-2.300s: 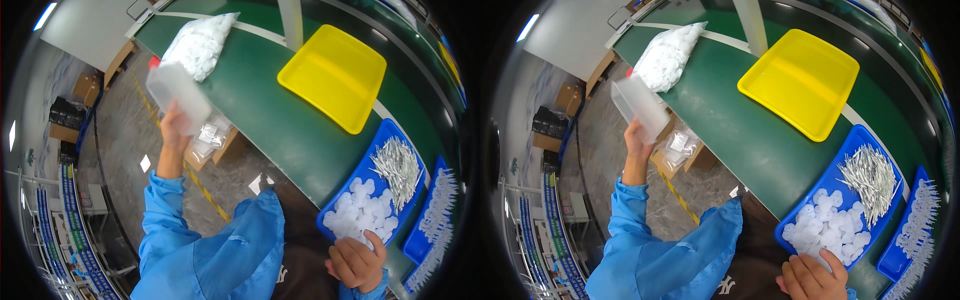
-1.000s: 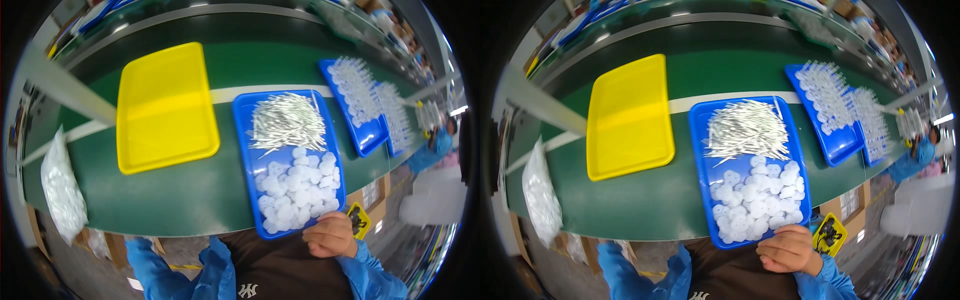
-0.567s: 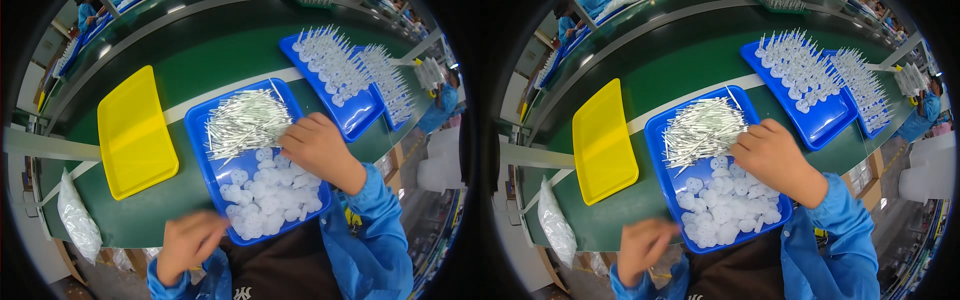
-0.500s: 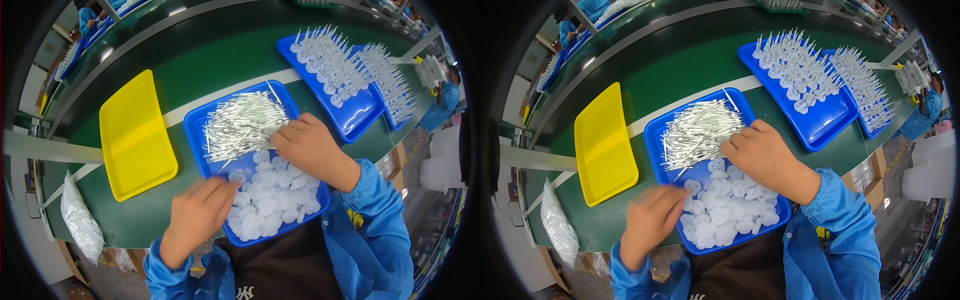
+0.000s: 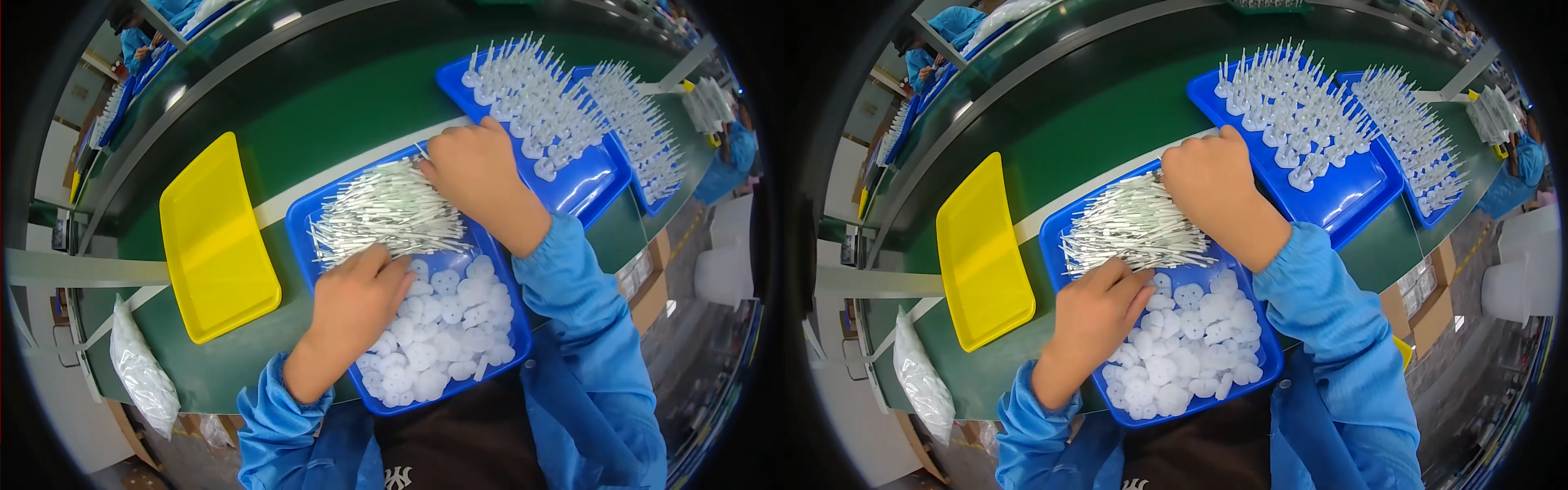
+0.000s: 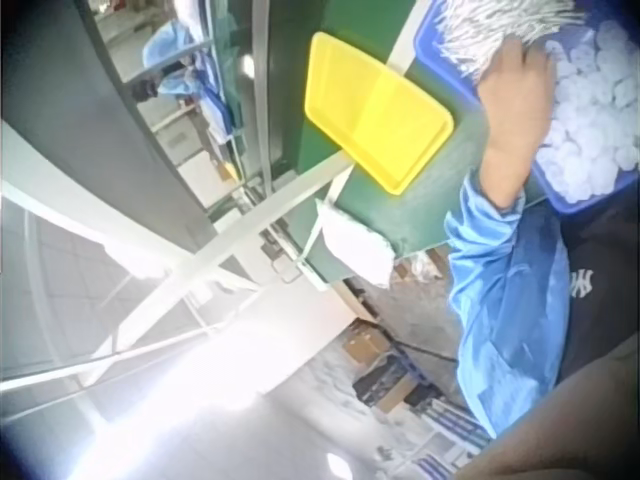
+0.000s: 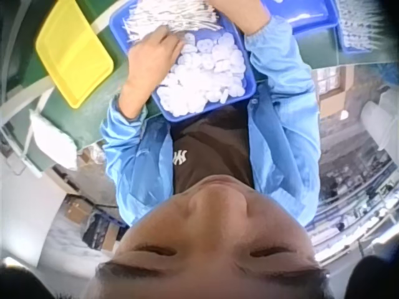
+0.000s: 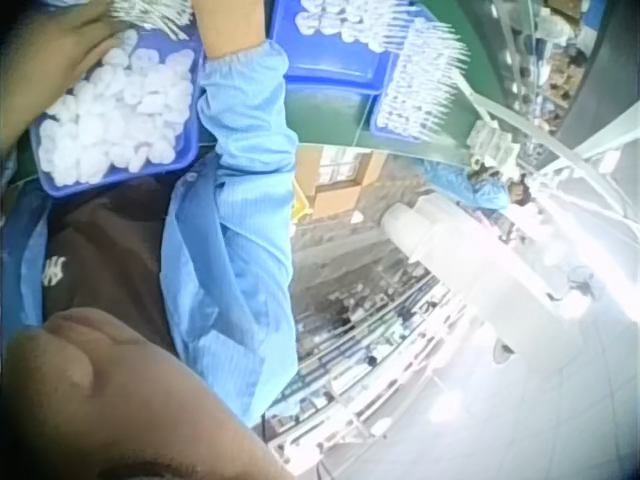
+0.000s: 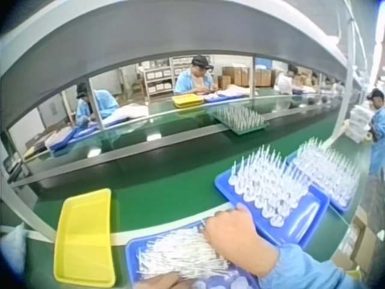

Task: The person assembles small white plastic components by inserting thin metal rods into them. They pick up a component and a rod, insert the rod into the component, and place the finished assembly into a blue tray. The person repeats this process continuously throughout the video.

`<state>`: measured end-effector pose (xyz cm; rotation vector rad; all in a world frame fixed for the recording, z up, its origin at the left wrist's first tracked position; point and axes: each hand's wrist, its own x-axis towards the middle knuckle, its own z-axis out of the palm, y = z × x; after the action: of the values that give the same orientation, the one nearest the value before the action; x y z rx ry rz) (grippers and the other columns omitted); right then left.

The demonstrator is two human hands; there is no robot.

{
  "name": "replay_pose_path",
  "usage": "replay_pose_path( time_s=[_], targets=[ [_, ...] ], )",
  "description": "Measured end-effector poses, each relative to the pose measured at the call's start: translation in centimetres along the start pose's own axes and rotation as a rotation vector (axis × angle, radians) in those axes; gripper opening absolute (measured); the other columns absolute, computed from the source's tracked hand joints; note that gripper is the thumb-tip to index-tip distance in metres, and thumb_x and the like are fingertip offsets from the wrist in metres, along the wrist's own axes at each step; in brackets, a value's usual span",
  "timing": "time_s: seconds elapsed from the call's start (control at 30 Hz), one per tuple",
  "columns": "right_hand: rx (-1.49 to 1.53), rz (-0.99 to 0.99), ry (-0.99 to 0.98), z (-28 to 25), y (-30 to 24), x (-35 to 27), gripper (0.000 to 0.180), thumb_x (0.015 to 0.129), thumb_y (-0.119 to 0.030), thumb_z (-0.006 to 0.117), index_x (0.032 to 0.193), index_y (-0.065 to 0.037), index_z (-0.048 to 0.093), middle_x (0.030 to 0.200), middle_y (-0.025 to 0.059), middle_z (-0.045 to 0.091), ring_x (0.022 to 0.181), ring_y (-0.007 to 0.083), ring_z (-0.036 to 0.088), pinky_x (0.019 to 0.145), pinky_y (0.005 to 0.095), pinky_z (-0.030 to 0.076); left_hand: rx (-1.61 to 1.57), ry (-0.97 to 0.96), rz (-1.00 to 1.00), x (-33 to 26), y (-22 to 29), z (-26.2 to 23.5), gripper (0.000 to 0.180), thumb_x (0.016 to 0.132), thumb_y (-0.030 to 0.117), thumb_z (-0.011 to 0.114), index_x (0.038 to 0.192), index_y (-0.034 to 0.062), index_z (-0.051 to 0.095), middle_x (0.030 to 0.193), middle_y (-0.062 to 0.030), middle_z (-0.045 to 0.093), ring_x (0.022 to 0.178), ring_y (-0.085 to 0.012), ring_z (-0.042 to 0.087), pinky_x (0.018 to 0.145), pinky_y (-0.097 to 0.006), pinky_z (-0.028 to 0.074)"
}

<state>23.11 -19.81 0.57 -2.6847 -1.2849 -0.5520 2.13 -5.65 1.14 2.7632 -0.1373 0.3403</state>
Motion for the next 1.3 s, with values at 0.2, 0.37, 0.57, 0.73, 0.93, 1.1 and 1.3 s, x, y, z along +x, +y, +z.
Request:
replay_pose_path(
  time_s=[0.2,0.37,0.57,0.73,0.93,1.1,1.3],
  targets=[
    [0.468,0.176,-0.142,-1.1,1.0,0.4,0.021,0.089,-0.027,0.082,0.085,-0.007,0.08,0.078,0.0092,0.077,0.072,0.0317,0.075,0.066,0.0427,0.057,-0.192,-0.064,-0.117,-0.4,-0.1,-0.2,0.028,0.09,0.016,0.086,0.116,0.0127,0.079,0.097,-0.0032,0.07,0.077,-0.0233,0.072,0.068,-0.035,0.058],
    [0.954,0.293,0.054,-2.8,0.8,-4.0,0.011,0.092,-0.012,0.085,0.098,-0.003,0.082,0.089,0.007,0.081,0.074,0.0179,0.073,0.069,0.031,0.056,-0.412,-0.047,-0.241,-1.3,-0.2,-0.1,0.028,0.087,0.007,0.088,0.113,0.0111,0.079,0.099,-0.0031,0.071,0.069,-0.0169,0.069,0.061,-0.031,0.054],
    [1.341,0.275,0.029,-1.3,-0.3,-10.2,0.016,0.092,-0.002,0.085,0.108,-0.003,0.083,0.102,0.0054,0.083,0.084,0.0088,0.07,0.072,0.0257,0.054,-0.817,0.232,-0.301,-1.6,-1.0,0.9,0.036,0.088,-0.006,0.082,0.122,0.0058,0.081,0.099,-0.0044,0.068,0.066,-0.0069,0.062,0.055,-0.022,0.047],
    [1.336,0.317,0.04,0.2,-0.7,-8.3,0.023,0.093,-0.003,0.085,0.116,-0.003,0.083,0.106,0.0058,0.083,0.087,0.0089,0.07,0.072,0.0254,0.051,-0.714,0.35,-0.234,-0.4,-2.7,0.8,0.034,0.093,-0.007,0.077,0.126,0.0034,0.079,0.107,-0.0066,0.067,0.081,-0.0099,0.067,0.062,-0.022,0.053],
    [1.415,0.191,0.075,-1.6,-2.1,-3.1,0.026,0.093,-0.004,0.086,0.119,-0.004,0.084,0.107,0.0062,0.084,0.088,0.0091,0.074,0.074,0.0268,0.058,-1.058,0.467,-0.37,2.5,-4.0,0.1,0.034,0.1,-0.01,0.069,0.132,-0.0001,0.074,0.124,-0.0083,0.062,0.102,-0.0145,0.071,0.077,-0.024,0.065],
    [1.035,-0.121,0.21,-1.7,-3.9,-1.3,0.026,0.084,-0.001,0.086,0.11,-0.006,0.086,0.096,0.0094,0.083,0.079,0.0188,0.077,0.07,0.0296,0.059,-1.264,0.412,-0.443,2.2,-3.4,-0.1,0.035,0.102,-0.009,0.069,0.136,-0.0011,0.071,0.128,-0.0075,0.062,0.112,-0.0158,0.073,0.083,-0.024,0.067],
    [0.947,-0.128,0.132,-1.5,-3.9,-2.4,0.03,0.081,0.0,0.085,0.11,-0.006,0.086,0.083,0.0094,0.08,0.065,0.019,0.074,0.06,0.0297,0.057,-1.266,0.474,-0.447,1.6,-3.9,1.1,0.036,0.102,-0.01,0.068,0.137,-0.002,0.071,0.129,-0.0085,0.061,0.12,-0.0183,0.071,0.088,-0.026,0.069]
  ],
)
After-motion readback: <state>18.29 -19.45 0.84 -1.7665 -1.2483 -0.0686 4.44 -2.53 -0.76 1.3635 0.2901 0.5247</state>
